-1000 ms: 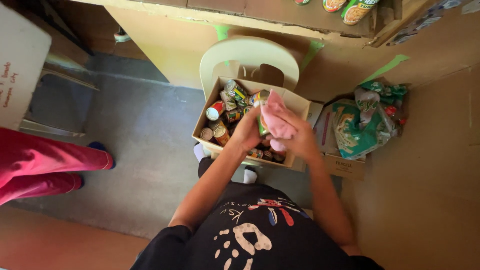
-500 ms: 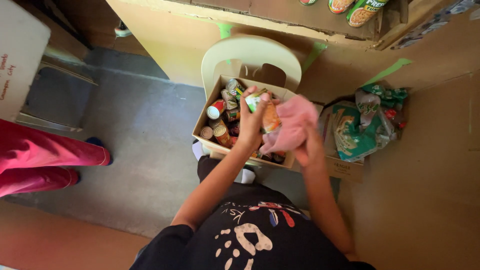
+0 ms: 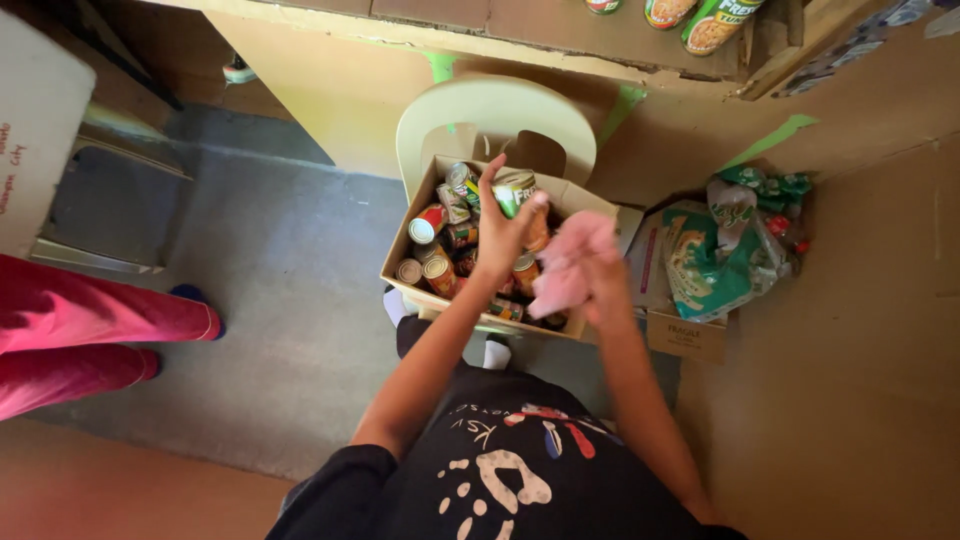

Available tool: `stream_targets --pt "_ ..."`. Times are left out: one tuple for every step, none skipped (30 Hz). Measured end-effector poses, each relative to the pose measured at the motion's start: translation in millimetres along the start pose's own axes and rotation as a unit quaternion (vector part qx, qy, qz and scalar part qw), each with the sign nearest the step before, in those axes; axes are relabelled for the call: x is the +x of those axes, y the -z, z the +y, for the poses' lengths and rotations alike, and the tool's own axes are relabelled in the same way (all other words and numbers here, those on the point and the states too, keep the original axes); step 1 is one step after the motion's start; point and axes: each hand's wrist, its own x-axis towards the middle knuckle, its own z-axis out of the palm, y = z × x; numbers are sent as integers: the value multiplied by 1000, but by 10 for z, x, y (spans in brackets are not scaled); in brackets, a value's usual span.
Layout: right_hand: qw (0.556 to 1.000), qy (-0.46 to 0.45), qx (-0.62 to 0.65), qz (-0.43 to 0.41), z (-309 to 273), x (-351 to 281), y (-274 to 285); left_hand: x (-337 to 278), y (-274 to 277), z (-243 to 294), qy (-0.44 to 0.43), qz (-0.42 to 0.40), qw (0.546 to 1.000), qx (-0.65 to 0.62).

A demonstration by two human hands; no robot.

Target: Cleaning and organizing canned goods onto a shelf in a small grocery store.

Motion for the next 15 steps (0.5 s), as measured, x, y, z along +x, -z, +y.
stream_targets --pt "1000 -1 1 -1 -161 2 0 28 84 -60 0 1 1000 1" --pt "996 72 -42 11 -319 2 4 54 168 -123 49 -48 998 -11" --pt "986 143 -85 23 -477 2 8 78 253 -186 97 -96 990 -22" --pt "986 144 -84 23 -656 -26 -144 90 244 -159 96 -96 990 -22" --pt "985 125 -103 -62 -834 -54 -296 101 235 -133 114 -163 980 -17" --pt "977 101 -122 -145 -1010 -107 -439 84 222 -112 133 -229 964 -12" --pt "977 100 -121 -144 -1002 -88 -470 69 210 -121 135 -229 964 -13" --pt "949 108 -229 -186 -994 -73 -495 47 193 -135 152 -260 953 -20" --pt "908 114 -332 -227 -986 -60 -522 25 177 -147 169 -291 941 -27" --pt "908 115 -333 -227 -985 -58 -529 32 178 -178 168 -291 941 -28" --pt "916 96 -332 -206 -987 -58 -539 40 179 -206 163 -293 942 -12" --pt "923 76 -330 -185 -982 -56 -553 44 189 -234 158 -293 943 4" --pt "922 77 -330 -186 -954 -62 -530 49 196 -288 157 -292 943 4" --pt "913 128 -353 -161 -918 -64 -516 55 216 -340 144 -279 949 18" --pt "900 178 -373 -134 -879 -64 -502 63 238 -393 131 -266 954 32"
